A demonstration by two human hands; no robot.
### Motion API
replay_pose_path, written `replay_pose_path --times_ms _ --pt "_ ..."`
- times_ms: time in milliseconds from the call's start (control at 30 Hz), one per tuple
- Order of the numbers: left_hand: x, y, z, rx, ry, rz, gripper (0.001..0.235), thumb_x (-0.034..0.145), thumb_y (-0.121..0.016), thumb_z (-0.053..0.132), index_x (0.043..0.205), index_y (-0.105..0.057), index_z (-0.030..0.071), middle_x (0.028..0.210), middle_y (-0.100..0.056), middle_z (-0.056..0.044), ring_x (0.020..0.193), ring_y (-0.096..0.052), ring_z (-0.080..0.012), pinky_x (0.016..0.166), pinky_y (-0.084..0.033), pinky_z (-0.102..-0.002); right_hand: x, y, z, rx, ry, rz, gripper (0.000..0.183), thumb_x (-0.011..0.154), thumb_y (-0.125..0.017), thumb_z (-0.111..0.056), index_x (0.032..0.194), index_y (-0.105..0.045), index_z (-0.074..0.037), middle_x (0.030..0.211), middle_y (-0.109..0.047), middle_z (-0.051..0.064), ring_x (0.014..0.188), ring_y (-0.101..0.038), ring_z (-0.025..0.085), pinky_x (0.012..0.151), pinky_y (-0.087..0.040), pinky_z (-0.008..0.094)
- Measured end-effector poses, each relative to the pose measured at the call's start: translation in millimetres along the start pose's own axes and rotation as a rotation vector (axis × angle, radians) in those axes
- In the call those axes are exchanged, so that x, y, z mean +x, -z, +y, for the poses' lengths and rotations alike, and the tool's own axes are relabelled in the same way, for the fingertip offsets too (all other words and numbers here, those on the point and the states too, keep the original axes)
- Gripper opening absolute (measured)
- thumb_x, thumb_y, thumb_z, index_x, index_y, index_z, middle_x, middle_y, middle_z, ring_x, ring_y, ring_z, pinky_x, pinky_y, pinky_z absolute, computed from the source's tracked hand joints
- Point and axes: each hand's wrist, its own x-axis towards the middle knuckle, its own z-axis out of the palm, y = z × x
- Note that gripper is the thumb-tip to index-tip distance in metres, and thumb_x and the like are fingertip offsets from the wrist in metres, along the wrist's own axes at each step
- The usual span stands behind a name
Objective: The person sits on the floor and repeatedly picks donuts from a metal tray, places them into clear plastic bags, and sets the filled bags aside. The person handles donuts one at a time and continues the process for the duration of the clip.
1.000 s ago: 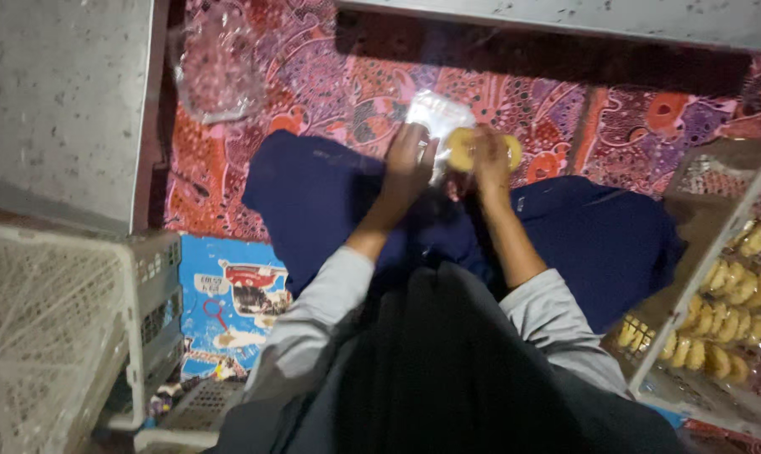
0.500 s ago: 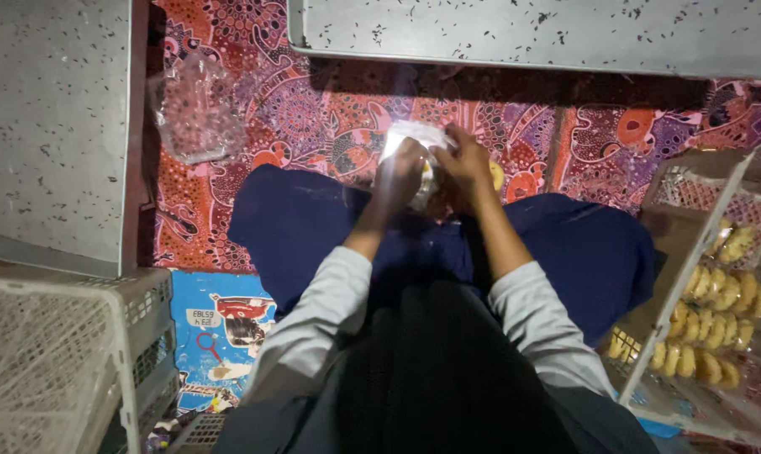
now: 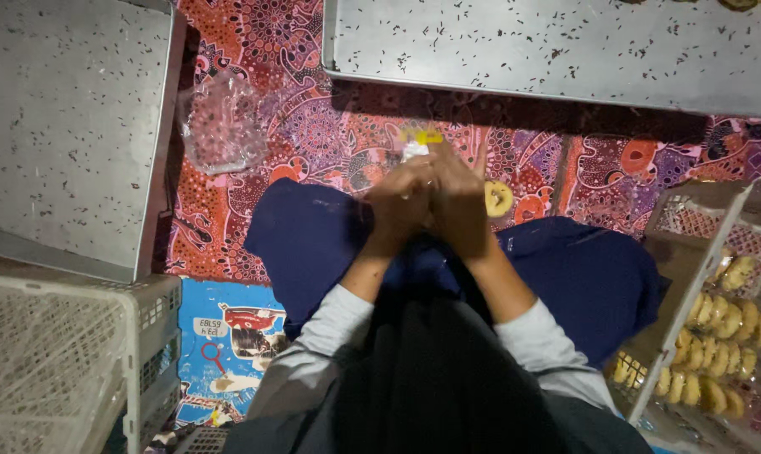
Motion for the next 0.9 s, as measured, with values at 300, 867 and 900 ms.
replay_pose_path --times_ms 300,867,900 --pt "68 36 -22 -1.459 0.405 0.289 0.021 0.101 -0.060 0.001 0.121 -0.062 0.009 0.119 -0.064 -0.014 0.110 -0.064 -0.0308 0.105 -0.052 -0.046 53 -18 37 0.598 -0.131 -0.253 0.024 0.092 -0.068 -0.010 0.111 -0.074 0.003 0.113 -0.073 0.022 0.100 -0.071 0.035 0.084 -0.060 0.046" --pt "126 82 -70 -2.048 0.614 0.521 0.051 0.098 -0.064 0.047 0.105 -0.065 -0.003 0.106 -0.065 -0.022 0.104 -0.064 -0.0349 0.112 -0.044 -0.057 151 6 56 1.150 -0.510 0.166 0.083 0.086 -0.070 -0.002 0.160 -0.033 0.004 0.153 -0.050 0.022 0.138 -0.059 0.034 0.116 -0.050 0.045" --pt "124 80 -68 -2.084 0.623 0.556 0.052 0.098 -0.063 0.048 0.106 -0.065 -0.004 0.107 -0.065 -0.023 0.105 -0.064 -0.0352 0.112 -0.044 -0.058 117 5 31 1.361 -0.381 0.136 0.083 0.086 -0.073 -0.004 0.160 -0.035 0.005 0.147 -0.051 0.016 0.136 -0.057 0.029 0.121 -0.050 0.042"
